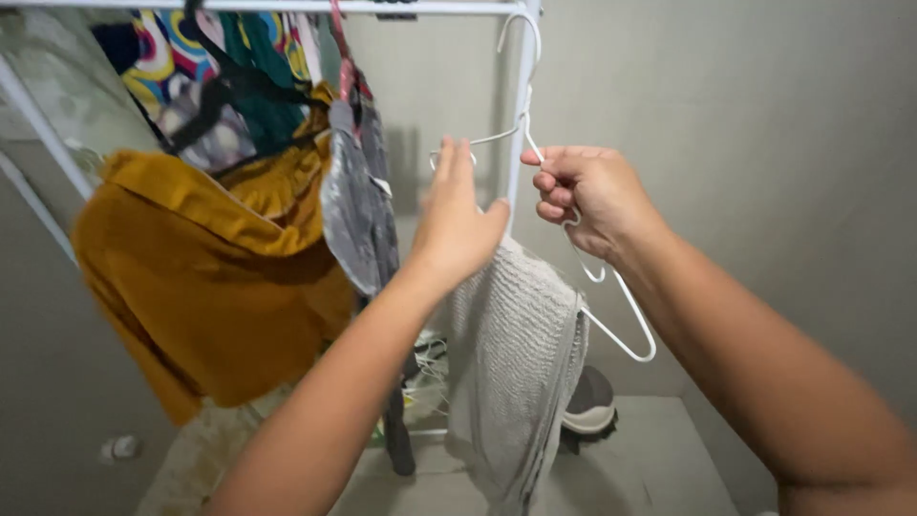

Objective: The person takes a folded white towel from a wall hook, unfolds it, and places it on a white hanger. They then hang the towel on a clothes rack. The person repeats this process with a second white towel.

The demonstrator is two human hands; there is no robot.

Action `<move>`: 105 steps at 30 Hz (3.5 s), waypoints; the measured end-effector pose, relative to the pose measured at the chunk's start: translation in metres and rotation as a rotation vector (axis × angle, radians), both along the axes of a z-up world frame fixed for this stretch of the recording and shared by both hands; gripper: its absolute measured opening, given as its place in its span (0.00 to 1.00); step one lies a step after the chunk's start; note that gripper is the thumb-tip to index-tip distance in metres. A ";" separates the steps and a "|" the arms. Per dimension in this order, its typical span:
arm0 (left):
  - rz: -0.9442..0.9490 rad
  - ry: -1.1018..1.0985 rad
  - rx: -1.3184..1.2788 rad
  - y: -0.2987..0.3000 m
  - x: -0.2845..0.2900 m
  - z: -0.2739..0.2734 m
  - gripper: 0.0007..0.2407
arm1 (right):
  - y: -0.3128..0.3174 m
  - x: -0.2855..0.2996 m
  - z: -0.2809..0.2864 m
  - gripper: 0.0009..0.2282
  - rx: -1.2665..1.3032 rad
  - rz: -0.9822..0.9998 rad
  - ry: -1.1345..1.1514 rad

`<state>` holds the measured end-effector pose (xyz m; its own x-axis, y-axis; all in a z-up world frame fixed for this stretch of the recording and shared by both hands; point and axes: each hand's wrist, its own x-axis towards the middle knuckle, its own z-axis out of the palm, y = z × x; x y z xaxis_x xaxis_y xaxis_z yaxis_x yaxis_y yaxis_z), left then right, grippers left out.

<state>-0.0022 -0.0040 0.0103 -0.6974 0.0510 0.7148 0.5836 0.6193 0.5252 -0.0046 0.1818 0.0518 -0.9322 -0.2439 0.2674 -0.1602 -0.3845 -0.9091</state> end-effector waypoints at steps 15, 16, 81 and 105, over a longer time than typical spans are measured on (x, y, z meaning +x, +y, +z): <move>-0.104 -0.058 -0.223 -0.046 -0.032 0.074 0.39 | -0.064 -0.057 0.025 0.10 -0.079 -0.176 -0.022; -0.108 -0.054 -0.223 -0.048 -0.036 0.076 0.39 | -0.067 -0.057 0.026 0.10 -0.079 -0.180 -0.018; -0.059 -0.038 -0.183 -0.044 0.015 -0.034 0.32 | -0.038 0.034 -0.051 0.31 1.132 -0.925 0.840; 0.450 0.302 -0.290 -0.040 0.065 -0.004 0.26 | -0.048 0.007 -0.051 0.33 0.667 -0.529 0.643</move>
<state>0.0630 -0.0439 0.0065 -0.4645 0.0206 0.8853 0.3286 0.9323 0.1508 0.0025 0.1337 0.0004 -0.6938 -0.1285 0.7086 -0.6856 0.4189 -0.5954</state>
